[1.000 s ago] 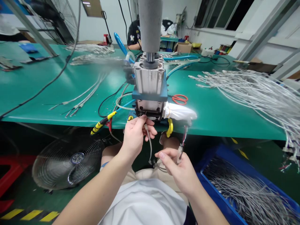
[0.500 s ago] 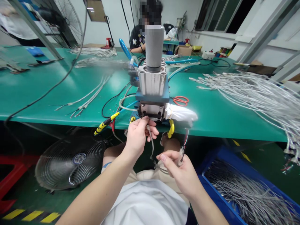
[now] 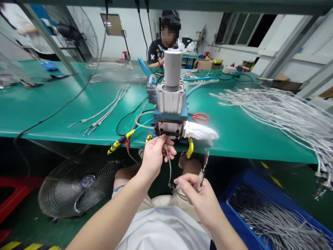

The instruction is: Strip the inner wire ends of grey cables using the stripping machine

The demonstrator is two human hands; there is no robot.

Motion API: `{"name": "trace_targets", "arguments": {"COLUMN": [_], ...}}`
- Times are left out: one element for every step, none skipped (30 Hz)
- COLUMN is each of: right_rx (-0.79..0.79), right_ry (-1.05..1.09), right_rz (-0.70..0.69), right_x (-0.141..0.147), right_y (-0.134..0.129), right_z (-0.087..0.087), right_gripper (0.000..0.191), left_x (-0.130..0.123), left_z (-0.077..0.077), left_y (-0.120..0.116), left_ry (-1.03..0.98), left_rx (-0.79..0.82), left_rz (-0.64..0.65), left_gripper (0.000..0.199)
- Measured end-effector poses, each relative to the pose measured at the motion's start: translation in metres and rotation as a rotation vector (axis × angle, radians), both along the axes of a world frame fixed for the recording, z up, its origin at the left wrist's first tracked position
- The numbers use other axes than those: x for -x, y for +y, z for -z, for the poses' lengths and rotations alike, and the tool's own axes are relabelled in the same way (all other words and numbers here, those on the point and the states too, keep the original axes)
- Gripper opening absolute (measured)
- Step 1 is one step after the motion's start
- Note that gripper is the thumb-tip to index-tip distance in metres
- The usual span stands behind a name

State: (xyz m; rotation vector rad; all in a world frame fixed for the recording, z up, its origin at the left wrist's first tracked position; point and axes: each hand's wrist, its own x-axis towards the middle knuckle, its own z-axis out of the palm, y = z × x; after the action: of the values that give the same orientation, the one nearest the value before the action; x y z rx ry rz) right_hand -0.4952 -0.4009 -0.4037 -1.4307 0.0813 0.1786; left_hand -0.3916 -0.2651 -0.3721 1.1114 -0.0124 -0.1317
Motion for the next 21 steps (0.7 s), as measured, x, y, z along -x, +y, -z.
{"name": "trace_targets", "arguments": {"right_rx": [-0.005, -0.01, -0.012, -0.014, -0.013, -0.011, -0.009, -0.006, -0.003, 0.001, 0.005, 0.006, 0.007, 0.007, 0.006, 0.003, -0.002, -0.006, -0.01, -0.013, -0.016], "right_ry": [-0.002, -0.001, 0.002, 0.006, 0.009, 0.012, 0.016, 0.021, 0.027, 0.033, 0.04, 0.044, 0.048, 0.05, 0.05, 0.047, 0.041, 0.033, 0.025, 0.02, 0.018], "right_rz": [-0.003, -0.005, -0.003, 0.001, 0.007, 0.014, 0.022, 0.034, 0.046, 0.055, 0.062, 0.066, 0.067, 0.069, 0.069, 0.068, 0.063, 0.054, 0.044, 0.033, 0.023], "right_x": [0.0, 0.001, 0.001, 0.001, 0.001, 0.001, 0.002, 0.002, 0.003, 0.004, 0.004, 0.005, 0.006, 0.006, 0.006, 0.006, 0.006, 0.005, 0.005, 0.005, 0.004], "right_y": [0.0, 0.001, 0.002, 0.002, 0.003, 0.004, 0.005, 0.006, 0.007, 0.008, 0.009, 0.01, 0.011, 0.011, 0.011, 0.011, 0.01, 0.01, 0.009, 0.008, 0.007], "right_z": [0.0, 0.0, 0.0, 0.0, 0.0, -0.001, -0.002, -0.003, -0.004, -0.006, -0.007, -0.008, -0.009, -0.009, -0.008, -0.007, -0.006, -0.004, -0.002, -0.001, 0.0], "right_gripper": [0.04, 0.041, 0.041, 0.042, 0.043, 0.044, 0.045, 0.046, 0.046, 0.047, 0.047, 0.048, 0.048, 0.048, 0.047, 0.047, 0.046, 0.046, 0.045, 0.045, 0.045], "left_x": [0.0, 0.0, 0.001, 0.001, 0.001, 0.002, 0.002, 0.003, 0.003, 0.003, 0.003, 0.003, 0.003, 0.002, 0.002, 0.002, 0.002, 0.002, 0.002, 0.003, 0.004], "left_z": [0.0, 0.0, 0.0, 0.0, -0.001, -0.001, -0.001, -0.001, -0.001, -0.002, -0.002, -0.002, -0.003, -0.003, -0.004, -0.004, -0.005, -0.005, -0.005, -0.006, -0.006], "left_y": [0.0, 0.0, 0.0, 0.0, 0.0, 0.0, 0.0, -0.001, -0.001, -0.001, -0.001, -0.001, -0.001, -0.001, -0.001, -0.001, 0.0, 0.0, 0.0, 0.0, 0.001], "left_ry": [0.0, -0.001, -0.001, -0.001, 0.0, 0.001, 0.003, 0.003, 0.004, 0.004, 0.004, 0.004, 0.005, 0.005, 0.006, 0.007, 0.007, 0.008, 0.009, 0.01, 0.012], "left_rx": [-0.002, -0.003, -0.004, -0.005, -0.006, -0.007, -0.008, -0.008, -0.009, -0.009, -0.009, -0.009, -0.009, -0.009, -0.009, -0.009, -0.008, -0.008, -0.008, -0.009, -0.01], "left_rz": [-0.002, -0.003, -0.005, -0.007, -0.007, -0.008, -0.007, -0.007, -0.007, -0.007, -0.008, -0.008, -0.009, -0.01, -0.011, -0.012, -0.013, -0.014, -0.013, -0.01, -0.006], "left_gripper": [0.033, 0.033, 0.033, 0.033, 0.033, 0.033, 0.033, 0.034, 0.034, 0.034, 0.034, 0.035, 0.035, 0.035, 0.035, 0.035, 0.035, 0.034, 0.034, 0.034, 0.033]}}
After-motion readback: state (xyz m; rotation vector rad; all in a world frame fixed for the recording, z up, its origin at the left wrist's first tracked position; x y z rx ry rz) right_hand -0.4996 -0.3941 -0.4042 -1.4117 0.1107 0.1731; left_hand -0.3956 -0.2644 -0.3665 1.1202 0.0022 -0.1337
